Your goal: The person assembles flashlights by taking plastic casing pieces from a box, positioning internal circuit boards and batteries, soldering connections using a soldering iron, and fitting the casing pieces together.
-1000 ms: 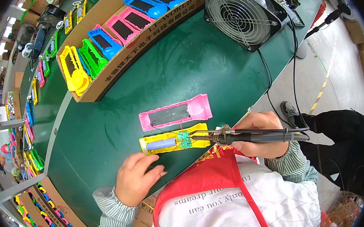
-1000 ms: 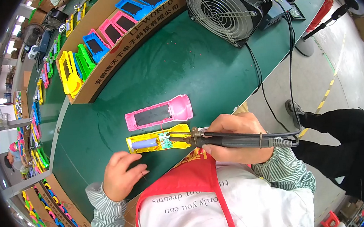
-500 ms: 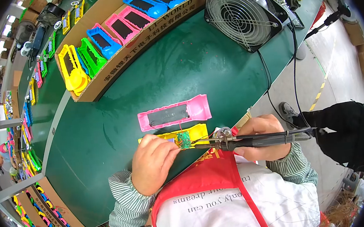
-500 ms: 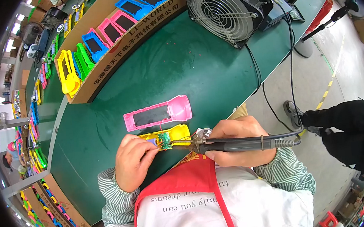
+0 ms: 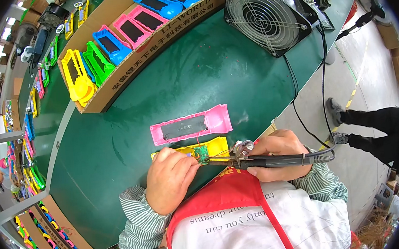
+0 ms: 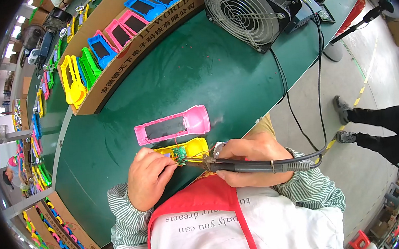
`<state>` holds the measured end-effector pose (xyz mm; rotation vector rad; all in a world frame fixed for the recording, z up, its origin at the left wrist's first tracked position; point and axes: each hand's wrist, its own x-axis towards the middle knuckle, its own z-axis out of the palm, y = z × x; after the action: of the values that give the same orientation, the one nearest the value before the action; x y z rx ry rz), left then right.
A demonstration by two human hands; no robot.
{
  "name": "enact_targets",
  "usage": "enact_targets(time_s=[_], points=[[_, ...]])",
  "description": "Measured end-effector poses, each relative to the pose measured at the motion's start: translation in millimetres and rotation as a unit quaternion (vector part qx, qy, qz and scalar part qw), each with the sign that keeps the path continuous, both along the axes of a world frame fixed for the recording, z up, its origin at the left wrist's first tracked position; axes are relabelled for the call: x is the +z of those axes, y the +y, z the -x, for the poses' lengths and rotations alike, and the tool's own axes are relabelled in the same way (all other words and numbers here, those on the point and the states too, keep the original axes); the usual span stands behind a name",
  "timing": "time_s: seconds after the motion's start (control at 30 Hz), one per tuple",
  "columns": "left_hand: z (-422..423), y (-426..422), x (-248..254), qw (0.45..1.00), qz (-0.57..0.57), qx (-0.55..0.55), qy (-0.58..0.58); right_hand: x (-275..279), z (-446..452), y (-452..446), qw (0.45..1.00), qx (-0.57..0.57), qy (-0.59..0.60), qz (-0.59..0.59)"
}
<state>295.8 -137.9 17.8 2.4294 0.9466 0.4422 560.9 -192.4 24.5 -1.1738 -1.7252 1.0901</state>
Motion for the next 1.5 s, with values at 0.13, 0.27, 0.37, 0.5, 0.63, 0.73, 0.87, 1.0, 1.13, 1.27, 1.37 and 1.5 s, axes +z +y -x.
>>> enact_targets(time_s=[0.13, 0.27, 0.37, 0.5, 0.63, 0.73, 0.87, 1.0, 1.13, 1.27, 1.37, 1.5], points=[[-0.4, -0.3, 0.2, 1.000, -0.006, -0.004, 0.004, -0.1, 4.1, 1.5, 0.998, -0.008, 0.003, -0.054], [-1.6, 1.4, 1.1, 1.000, -0.005, -0.007, 0.010, 1.2, 3.8, 1.7, 0.998, -0.010, -0.007, -0.057], [-1.6, 1.8, 2.0, 1.000, 0.001, -0.009, 0.013, 1.6, 3.7, 1.1, 0.999, -0.009, 0.004, -0.047], [-3.0, 3.1, 3.0, 1.000, 0.001, -0.009, 0.015, 5.3, -2.3, 1.6, 0.999, -0.004, 0.016, -0.027], [-3.8, 4.7, 4.5, 1.000, 0.007, -0.009, 0.021, 12.4, -10.0, 4.3, 1.000, -0.018, 0.021, -0.010], [-3.1, 3.6, 3.7, 1.000, 0.005, -0.009, 0.023, 11.6, -12.8, 5.2, 0.999, -0.036, 0.011, -0.017], [-3.8, 7.5, 8.0, 0.999, 0.023, -0.018, 0.022, 14.3, -15.9, 16.4, 0.996, -0.080, -0.020, -0.041], [1.2, 23.5, 19.5, 0.998, 0.025, 0.038, 0.032, 11.7, -14.4, 23.2, 0.990, -0.132, -0.026, -0.030], [2.9, 62.1, 8.0, 0.994, -0.042, 0.063, 0.075, 6.8, -13.7, 33.0, 0.987, -0.160, -0.012, -0.017], [10.8, 88.0, -12.0, 0.989, 0.103, -0.034, 0.103, 5.3, -10.8, 35.4, 0.982, -0.187, 0.018, -0.005], [14.6, 78.9, -7.0, 0.996, 0.056, -0.032, 0.066, 7.7, -14.3, 37.3, 0.980, -0.199, 0.008, 0.001], [35.7, 39.0, 7.1, 0.966, -0.220, -0.117, 0.071, 7.0, -16.9, 36.4, 0.977, -0.212, 0.008, 0.001]])
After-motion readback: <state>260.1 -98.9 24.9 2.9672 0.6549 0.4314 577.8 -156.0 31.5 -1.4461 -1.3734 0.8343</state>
